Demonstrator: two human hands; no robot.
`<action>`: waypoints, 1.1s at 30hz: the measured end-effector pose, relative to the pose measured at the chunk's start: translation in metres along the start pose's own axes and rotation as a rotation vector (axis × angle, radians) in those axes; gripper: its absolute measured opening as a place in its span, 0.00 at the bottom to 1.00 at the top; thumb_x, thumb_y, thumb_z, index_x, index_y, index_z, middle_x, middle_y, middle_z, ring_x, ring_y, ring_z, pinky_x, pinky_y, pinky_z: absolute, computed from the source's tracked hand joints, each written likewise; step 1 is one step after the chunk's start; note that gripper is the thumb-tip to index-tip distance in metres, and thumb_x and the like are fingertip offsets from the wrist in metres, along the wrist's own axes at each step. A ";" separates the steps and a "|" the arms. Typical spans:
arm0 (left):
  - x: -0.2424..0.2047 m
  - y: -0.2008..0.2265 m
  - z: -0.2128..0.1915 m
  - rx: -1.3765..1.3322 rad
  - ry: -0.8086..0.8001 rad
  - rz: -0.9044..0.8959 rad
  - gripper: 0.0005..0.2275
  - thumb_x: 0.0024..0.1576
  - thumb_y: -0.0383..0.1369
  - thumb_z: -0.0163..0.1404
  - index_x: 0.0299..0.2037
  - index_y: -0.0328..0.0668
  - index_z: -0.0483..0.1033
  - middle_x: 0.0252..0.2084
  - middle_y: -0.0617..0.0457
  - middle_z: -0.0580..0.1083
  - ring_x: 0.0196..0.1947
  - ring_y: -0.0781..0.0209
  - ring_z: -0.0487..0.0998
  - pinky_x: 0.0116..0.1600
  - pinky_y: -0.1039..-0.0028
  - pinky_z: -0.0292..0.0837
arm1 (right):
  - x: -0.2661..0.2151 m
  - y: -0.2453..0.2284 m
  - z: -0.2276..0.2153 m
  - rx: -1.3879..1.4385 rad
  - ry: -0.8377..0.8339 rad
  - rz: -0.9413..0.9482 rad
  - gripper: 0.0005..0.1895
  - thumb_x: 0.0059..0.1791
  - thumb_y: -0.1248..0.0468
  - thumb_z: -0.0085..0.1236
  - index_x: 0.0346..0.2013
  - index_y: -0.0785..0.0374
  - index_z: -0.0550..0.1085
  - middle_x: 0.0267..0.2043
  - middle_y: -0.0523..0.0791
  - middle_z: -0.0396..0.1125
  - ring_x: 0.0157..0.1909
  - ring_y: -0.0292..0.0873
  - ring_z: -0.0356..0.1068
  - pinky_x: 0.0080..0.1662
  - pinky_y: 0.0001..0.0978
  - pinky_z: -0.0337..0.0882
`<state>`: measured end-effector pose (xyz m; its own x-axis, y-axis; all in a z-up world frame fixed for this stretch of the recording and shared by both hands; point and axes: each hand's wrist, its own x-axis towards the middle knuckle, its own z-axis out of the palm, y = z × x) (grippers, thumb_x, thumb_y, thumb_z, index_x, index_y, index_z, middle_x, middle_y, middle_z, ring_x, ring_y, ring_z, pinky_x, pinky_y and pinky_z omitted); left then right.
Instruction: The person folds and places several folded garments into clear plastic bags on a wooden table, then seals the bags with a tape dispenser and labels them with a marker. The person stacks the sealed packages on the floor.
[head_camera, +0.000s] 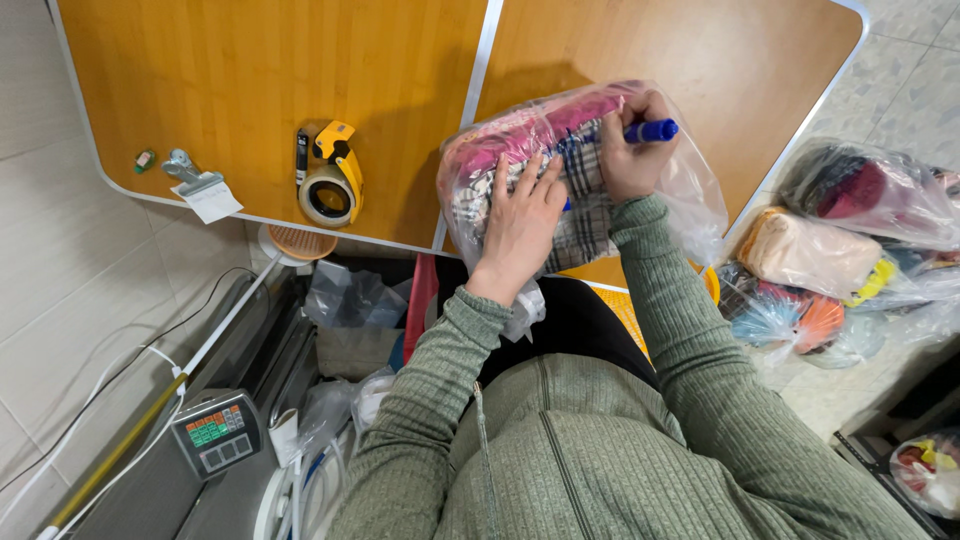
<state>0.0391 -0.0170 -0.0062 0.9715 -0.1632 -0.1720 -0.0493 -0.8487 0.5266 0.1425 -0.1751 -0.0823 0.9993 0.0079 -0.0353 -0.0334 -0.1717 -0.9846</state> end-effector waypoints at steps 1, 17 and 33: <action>0.000 -0.001 0.001 -0.002 0.000 0.000 0.07 0.58 0.27 0.47 0.44 0.38 0.73 0.66 0.46 0.71 0.70 0.46 0.65 0.75 0.42 0.45 | 0.001 0.000 0.001 -0.043 -0.020 -0.018 0.09 0.51 0.77 0.60 0.35 0.66 0.68 0.33 0.37 0.60 0.36 0.31 0.59 0.40 0.23 0.62; -0.011 -0.006 -0.046 -0.071 0.233 -0.174 0.11 0.61 0.36 0.54 0.43 0.35 0.73 0.47 0.45 0.76 0.67 0.42 0.67 0.76 0.39 0.43 | -0.013 -0.073 0.016 0.240 0.188 0.155 0.12 0.57 0.68 0.58 0.35 0.59 0.63 0.33 0.38 0.59 0.32 0.31 0.60 0.35 0.24 0.63; -0.062 0.007 -0.085 -0.014 0.325 -0.142 0.12 0.60 0.32 0.55 0.51 0.39 0.77 0.42 0.50 0.75 0.53 0.50 0.71 0.71 0.46 0.52 | -0.083 -0.097 0.047 0.363 -0.056 0.265 0.13 0.54 0.72 0.59 0.33 0.59 0.64 0.30 0.37 0.60 0.30 0.29 0.59 0.32 0.22 0.60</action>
<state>-0.0018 0.0298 0.0788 0.9915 0.1269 0.0283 0.0930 -0.8443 0.5278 0.0623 -0.1132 0.0078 0.9538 0.0649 -0.2932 -0.3002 0.1815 -0.9365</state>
